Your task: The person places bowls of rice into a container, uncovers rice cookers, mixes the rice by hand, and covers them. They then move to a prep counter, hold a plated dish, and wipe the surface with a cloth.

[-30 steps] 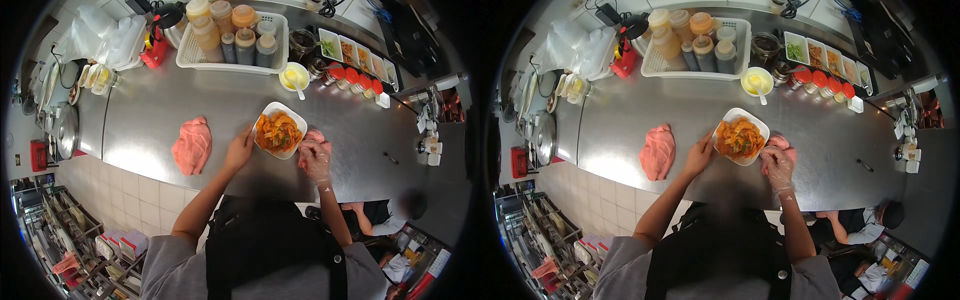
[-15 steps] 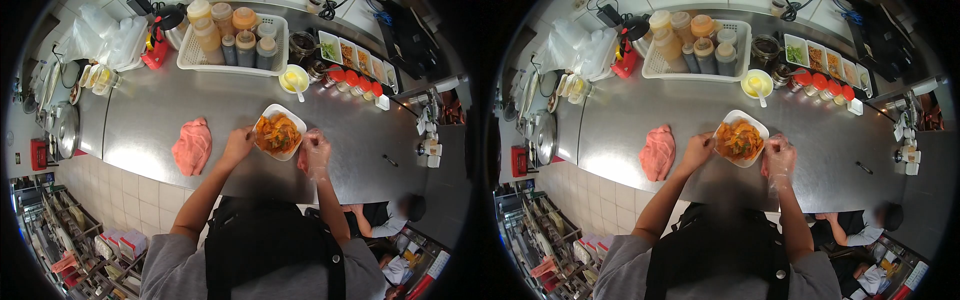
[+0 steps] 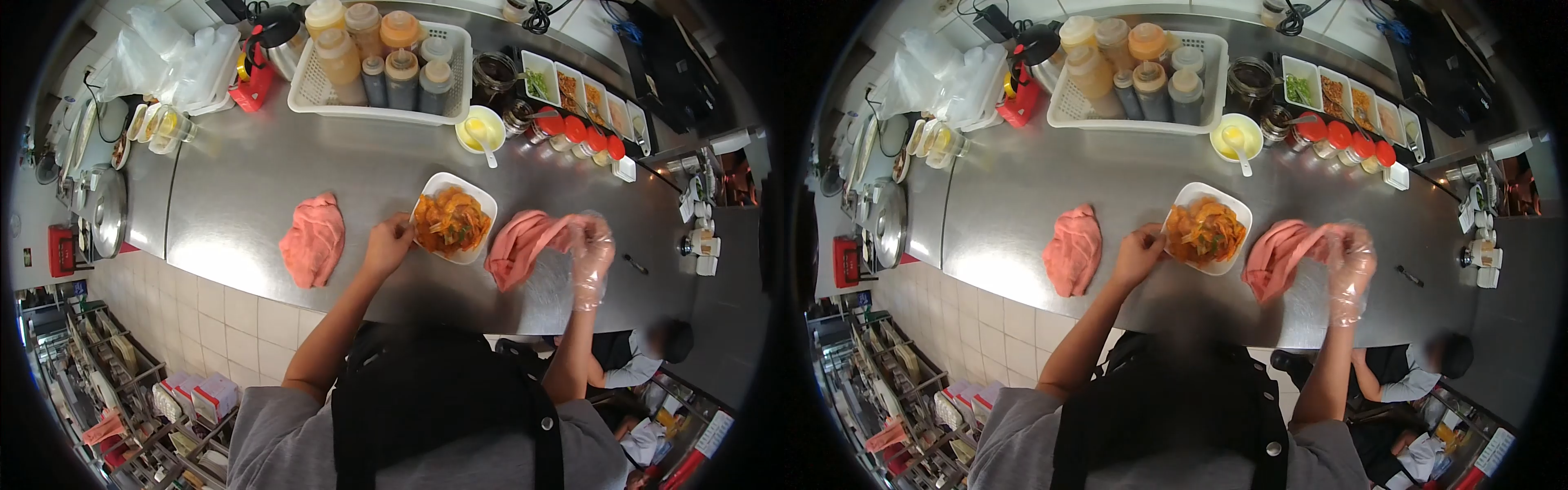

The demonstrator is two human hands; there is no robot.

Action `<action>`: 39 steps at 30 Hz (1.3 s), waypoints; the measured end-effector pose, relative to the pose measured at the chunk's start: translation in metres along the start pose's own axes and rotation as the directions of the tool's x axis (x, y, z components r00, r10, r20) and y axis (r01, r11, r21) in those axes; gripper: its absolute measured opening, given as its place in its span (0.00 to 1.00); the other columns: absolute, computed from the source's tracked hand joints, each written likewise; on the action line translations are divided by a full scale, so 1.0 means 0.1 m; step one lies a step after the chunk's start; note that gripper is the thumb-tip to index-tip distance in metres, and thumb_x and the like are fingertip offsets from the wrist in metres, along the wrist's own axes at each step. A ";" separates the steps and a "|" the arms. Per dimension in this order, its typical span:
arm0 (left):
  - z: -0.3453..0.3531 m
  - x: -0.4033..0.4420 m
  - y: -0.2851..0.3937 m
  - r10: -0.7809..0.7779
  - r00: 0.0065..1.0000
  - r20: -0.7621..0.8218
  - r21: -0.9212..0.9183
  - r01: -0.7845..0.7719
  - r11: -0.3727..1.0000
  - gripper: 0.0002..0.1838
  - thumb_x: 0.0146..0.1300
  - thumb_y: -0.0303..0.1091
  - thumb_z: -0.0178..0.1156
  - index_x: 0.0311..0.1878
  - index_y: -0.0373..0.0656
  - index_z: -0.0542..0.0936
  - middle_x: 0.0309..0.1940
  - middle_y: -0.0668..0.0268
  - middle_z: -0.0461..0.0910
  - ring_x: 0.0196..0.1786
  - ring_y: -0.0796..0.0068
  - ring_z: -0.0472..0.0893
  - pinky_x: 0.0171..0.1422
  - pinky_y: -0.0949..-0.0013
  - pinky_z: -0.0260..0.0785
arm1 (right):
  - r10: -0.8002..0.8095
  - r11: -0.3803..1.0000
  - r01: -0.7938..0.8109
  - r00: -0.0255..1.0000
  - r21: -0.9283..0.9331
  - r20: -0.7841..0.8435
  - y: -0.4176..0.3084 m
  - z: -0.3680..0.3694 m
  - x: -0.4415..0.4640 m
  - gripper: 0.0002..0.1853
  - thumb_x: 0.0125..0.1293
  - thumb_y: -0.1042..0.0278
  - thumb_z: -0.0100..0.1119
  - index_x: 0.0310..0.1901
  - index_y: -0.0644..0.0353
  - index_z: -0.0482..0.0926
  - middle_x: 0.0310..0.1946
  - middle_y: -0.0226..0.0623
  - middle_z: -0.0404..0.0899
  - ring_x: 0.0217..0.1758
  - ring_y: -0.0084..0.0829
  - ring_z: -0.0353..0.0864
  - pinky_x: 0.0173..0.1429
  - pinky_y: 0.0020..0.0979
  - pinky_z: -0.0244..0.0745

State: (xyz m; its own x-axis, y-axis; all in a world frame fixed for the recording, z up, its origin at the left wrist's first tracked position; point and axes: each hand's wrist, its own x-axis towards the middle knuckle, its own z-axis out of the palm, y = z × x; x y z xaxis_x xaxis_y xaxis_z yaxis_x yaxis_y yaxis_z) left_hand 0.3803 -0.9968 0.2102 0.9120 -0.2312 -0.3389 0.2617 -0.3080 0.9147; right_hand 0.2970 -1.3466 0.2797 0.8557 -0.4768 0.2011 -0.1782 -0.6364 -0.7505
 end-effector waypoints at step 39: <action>0.03 -0.13 0.08 0.126 0.991 -0.047 0.268 -0.109 0.957 0.11 0.60 0.27 0.55 0.45 0.36 0.73 0.23 0.51 0.81 0.28 0.55 0.84 0.35 0.59 0.74 | 0.327 0.743 -0.415 0.910 0.526 0.256 -0.34 1.31 -0.42 0.03 0.60 0.80 0.62 0.31 0.66 0.77 0.25 0.34 0.78 0.23 0.20 0.75 0.32 0.23 0.74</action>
State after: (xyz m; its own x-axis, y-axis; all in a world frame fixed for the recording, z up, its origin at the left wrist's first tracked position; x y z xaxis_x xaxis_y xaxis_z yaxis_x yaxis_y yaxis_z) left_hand 0.3692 -0.9989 0.2214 0.9516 -0.2245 -0.2098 0.0663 -0.5168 0.8536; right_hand 0.3302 -1.2258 0.2142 0.8446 -0.4863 -0.2238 -0.2321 0.0440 -0.9717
